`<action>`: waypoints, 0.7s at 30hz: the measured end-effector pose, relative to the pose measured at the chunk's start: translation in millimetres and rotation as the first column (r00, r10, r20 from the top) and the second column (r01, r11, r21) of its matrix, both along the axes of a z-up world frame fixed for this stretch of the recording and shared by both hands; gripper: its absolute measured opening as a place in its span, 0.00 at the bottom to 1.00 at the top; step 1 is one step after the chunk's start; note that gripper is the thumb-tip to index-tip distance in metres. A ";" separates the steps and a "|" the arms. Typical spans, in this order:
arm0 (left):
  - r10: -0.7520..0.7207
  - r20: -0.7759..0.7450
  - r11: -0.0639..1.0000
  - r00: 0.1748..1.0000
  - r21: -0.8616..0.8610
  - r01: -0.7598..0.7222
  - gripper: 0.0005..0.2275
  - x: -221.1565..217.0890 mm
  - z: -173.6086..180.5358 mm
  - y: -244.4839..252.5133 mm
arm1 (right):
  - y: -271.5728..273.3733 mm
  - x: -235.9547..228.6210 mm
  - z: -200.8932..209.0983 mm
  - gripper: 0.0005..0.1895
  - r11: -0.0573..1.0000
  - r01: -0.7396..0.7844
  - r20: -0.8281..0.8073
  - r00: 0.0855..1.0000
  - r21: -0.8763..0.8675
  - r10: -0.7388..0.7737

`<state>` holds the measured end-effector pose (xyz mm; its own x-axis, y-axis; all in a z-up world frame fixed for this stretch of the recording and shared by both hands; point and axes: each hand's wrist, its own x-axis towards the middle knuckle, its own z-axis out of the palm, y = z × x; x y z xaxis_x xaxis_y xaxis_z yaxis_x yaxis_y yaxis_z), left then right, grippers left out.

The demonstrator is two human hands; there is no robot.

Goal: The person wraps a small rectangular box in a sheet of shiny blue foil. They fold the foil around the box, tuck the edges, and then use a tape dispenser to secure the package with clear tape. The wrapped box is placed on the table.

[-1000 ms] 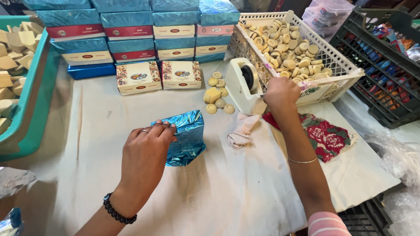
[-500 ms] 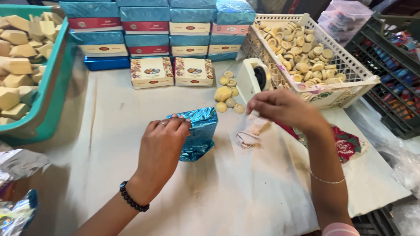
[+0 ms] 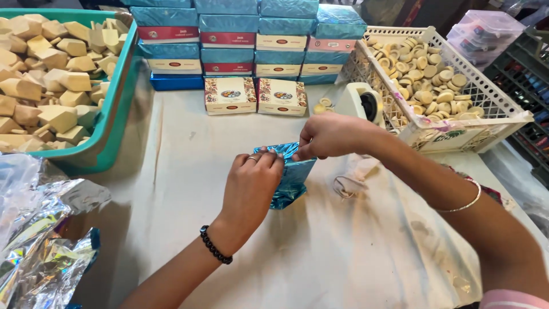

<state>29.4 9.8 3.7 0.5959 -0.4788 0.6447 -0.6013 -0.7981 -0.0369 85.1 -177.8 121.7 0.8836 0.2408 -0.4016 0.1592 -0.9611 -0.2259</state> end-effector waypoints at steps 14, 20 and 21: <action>0.014 -0.019 1.000 1.000 0.021 -0.014 0.11 0.6 -1.5 -3.5 | 18.5 25.0 -17.9 0.27 0.938 0.003 0.126 0.991 -0.345 0.043; 0.018 0.016 1.000 1.000 0.011 -0.018 0.11 2.3 -5.4 -3.8 | 29.6 6.8 10.8 0.29 0.871 0.038 0.070 0.998 -0.489 -0.005; 0.001 0.019 1.000 1.000 -0.011 0.000 0.12 2.7 -6.6 -3.9 | 26.5 4.6 15.1 0.33 0.871 0.057 0.057 0.998 -0.489 -0.033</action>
